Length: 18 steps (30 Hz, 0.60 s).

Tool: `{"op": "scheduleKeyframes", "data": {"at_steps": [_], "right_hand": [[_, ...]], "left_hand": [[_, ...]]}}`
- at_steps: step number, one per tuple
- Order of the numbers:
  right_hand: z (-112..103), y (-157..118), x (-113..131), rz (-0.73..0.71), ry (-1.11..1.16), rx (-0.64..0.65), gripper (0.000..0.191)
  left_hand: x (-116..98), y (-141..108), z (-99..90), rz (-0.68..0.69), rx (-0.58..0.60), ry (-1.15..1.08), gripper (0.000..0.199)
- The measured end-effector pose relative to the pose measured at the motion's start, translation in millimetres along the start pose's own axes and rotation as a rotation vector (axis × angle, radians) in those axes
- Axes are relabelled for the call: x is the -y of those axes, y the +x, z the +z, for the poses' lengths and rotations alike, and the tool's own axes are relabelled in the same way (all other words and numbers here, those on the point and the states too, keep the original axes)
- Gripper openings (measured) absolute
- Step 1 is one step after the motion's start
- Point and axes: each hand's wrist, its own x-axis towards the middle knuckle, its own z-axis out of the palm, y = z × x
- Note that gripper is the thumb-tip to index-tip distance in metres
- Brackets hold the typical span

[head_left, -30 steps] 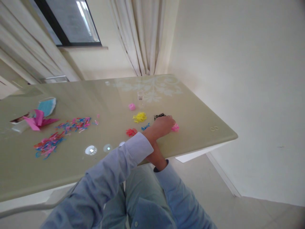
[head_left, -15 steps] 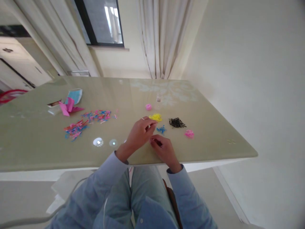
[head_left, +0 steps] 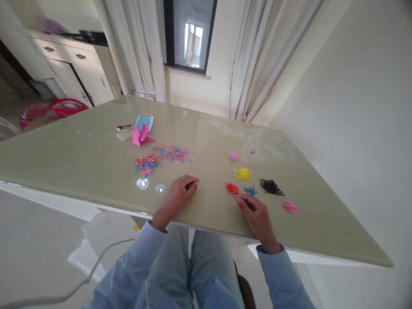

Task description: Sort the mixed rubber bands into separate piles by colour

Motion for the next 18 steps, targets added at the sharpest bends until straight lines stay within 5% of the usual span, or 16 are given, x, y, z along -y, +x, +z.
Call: {"op": "scheduleKeyframes", "data": {"at_steps": [5,10,18], "right_hand": [[24.8,23.6,42.0,-0.086,0.022,0.119,0.025],[67.0,81.9,80.4,-0.205,-0.037,0.234,0.027],[149.4,166.6,84.2,-0.325,-0.529,0.419,0.024]], "left_hand": [[-2.5,-1.0,0.5,-0.031,0.020,-0.053,0.017],[-6.2,-3.9,-0.1,-0.014,0.042,-0.057,0.018],[-8.5,-5.2,-1.9,-0.026,0.074,-0.030,0.021]]}}
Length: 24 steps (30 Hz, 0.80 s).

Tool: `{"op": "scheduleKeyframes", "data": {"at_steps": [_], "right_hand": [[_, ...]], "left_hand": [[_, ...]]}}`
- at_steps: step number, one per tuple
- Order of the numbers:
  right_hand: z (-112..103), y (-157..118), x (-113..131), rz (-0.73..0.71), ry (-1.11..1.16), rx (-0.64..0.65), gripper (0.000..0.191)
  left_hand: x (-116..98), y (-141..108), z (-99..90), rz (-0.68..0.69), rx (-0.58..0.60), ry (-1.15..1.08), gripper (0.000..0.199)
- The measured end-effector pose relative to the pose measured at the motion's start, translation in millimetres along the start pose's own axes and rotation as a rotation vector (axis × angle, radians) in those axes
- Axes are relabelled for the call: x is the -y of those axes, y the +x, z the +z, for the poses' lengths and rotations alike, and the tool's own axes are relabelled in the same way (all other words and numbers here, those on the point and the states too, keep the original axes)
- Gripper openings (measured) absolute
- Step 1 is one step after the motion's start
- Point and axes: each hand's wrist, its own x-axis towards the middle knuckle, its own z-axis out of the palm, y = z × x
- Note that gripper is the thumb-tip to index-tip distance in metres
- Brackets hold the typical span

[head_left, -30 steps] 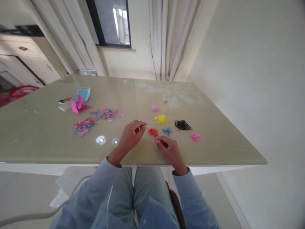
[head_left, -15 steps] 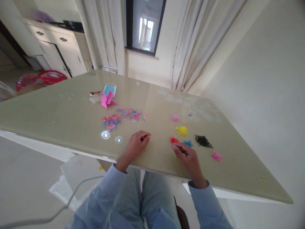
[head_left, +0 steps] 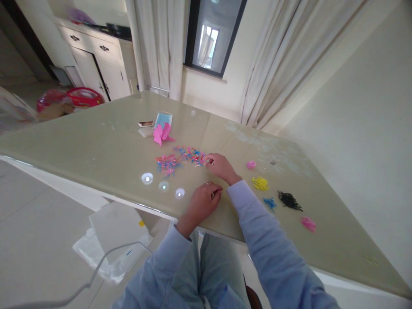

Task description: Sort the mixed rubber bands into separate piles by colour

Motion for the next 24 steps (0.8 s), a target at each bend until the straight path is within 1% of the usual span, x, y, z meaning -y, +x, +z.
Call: {"op": "scheduleKeyframes", "data": {"at_steps": [2,5,10,14,19,22,24], "right_hand": [[8.4,10.7,-2.7,0.002,-0.026,0.014,0.021],[16.8,17.9,-7.0,0.009,-0.055,0.035,0.018],[24.3,20.4,-10.0,0.016,-0.055,0.025,0.022],[24.7,19.0,-8.7,0.017,-0.013,-0.002,0.021],[17.5,12.9,-6.7,0.005,0.114,-0.059,0.016],[11.1,2.6,-3.8,0.024,0.201,-0.095,0.018],[5.2,-10.5,0.4,0.073,0.391,-0.087,0.022]], "left_hand": [[-1.2,-0.3,-0.4,0.008,0.014,0.005,0.021],[-2.2,-0.7,-0.2,0.018,0.027,0.018,0.021],[-0.2,-1.5,2.0,0.027,0.032,0.043,0.020],[1.4,-1.5,3.0,0.027,0.029,0.037,0.020],[1.1,-1.1,2.9,0.024,0.019,0.007,0.020],[1.1,-1.2,2.8,0.014,0.020,0.000,0.021],[1.1,-1.2,2.5,0.006,0.018,-0.004,0.021]]}}
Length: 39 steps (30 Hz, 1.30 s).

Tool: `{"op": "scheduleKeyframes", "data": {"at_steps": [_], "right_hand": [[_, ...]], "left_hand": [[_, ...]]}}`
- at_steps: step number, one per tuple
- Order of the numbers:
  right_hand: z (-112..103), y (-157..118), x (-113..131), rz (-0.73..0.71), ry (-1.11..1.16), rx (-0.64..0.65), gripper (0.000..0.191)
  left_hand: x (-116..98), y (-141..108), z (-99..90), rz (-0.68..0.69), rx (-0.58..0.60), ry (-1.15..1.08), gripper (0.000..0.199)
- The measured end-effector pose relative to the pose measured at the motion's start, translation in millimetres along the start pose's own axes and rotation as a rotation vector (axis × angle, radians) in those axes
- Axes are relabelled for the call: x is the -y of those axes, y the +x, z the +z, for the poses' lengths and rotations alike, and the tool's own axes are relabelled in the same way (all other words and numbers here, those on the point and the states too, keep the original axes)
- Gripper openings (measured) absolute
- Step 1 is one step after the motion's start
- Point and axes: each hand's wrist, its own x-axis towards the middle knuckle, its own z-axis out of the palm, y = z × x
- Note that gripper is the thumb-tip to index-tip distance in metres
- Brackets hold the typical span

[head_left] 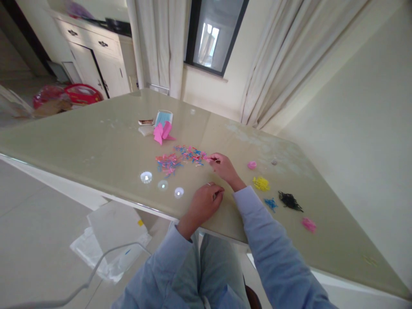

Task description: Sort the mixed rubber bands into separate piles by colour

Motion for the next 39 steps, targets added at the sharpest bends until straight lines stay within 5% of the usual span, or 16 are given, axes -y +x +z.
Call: {"op": "scheduleKeyframes", "data": {"at_steps": [5,12,22,28,39], "right_hand": [[-22.2,-51.6,23.4,0.221,0.799,0.080,0.029],[-53.4,-102.5,46.6,0.299,1.214,0.135,0.027],[-73.0,-126.6,45.7,0.274,1.176,0.032,0.024],[-72.2,-141.4,30.4,0.254,0.926,-0.240,0.024],[-93.7,-197.6,-9.5,0.318,0.614,-0.520,0.024]], "left_hand": [[0.3,0.6,-0.8,-0.004,0.005,0.025,0.021],[1.2,-0.3,-1.0,0.010,-0.024,0.016,0.018],[4.8,1.0,-1.2,0.027,-0.048,-0.021,0.017],[7.4,1.3,-0.4,0.015,-0.071,-0.031,0.019],[9.4,0.5,-3.3,0.011,-0.076,-0.028,0.028]]}}
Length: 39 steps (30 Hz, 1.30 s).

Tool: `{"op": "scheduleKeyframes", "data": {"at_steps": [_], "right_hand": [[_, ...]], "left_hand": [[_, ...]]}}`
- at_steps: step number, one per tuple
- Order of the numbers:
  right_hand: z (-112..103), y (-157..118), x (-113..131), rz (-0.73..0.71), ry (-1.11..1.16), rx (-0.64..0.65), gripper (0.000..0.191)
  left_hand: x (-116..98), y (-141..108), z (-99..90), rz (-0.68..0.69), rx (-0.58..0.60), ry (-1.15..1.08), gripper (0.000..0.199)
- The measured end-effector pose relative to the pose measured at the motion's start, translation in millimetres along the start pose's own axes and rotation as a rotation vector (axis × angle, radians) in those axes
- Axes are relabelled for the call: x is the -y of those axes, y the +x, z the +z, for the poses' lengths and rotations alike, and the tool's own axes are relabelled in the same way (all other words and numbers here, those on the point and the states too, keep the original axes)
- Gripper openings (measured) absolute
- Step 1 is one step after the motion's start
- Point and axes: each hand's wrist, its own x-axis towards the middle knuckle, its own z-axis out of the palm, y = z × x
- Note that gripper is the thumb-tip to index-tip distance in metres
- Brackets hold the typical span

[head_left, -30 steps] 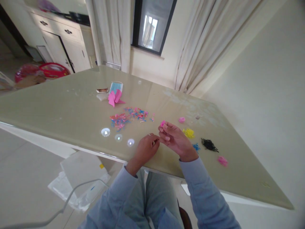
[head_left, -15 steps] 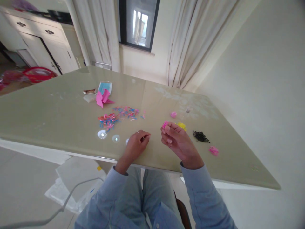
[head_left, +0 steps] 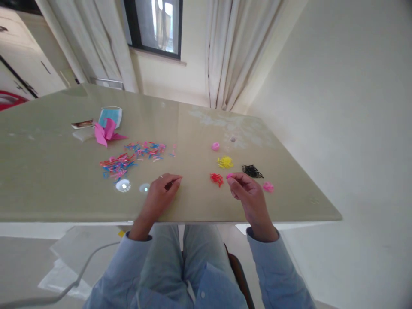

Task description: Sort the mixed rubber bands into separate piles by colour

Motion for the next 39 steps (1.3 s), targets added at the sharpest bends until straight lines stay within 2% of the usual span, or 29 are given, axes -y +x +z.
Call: {"op": "scheduleKeyframes", "data": {"at_steps": [11,16,20,27,34,39], "right_hand": [[-116.6,-16.8,-60.3,-0.059,-0.626,-0.444,0.036],[-149.7,-11.4,-70.5,-0.081,-0.866,-0.549,0.041],[-159.5,0.3,-71.4,-0.130,-0.952,-0.520,0.042],[-160.1,8.8,-76.7,-0.150,-0.974,-0.455,0.040],[-160.4,4.6,-80.8,-0.187,-0.957,-0.461,0.034],[-150.3,-6.3,-74.1,-0.193,-0.898,-0.491,0.028]], "left_hand": [[-1.7,0.6,-2.2,-0.053,0.015,0.046,0.034],[-0.3,0.7,-2.6,-0.058,0.012,0.064,0.034],[-0.1,0.6,-2.8,-0.070,0.015,0.087,0.035],[-3.9,0.6,-4.1,-0.100,-0.002,0.085,0.036],[-6.3,0.8,-5.3,-0.116,-0.006,0.075,0.034],[-6.8,0.1,-6.6,-0.139,-0.009,0.081,0.032]]}}
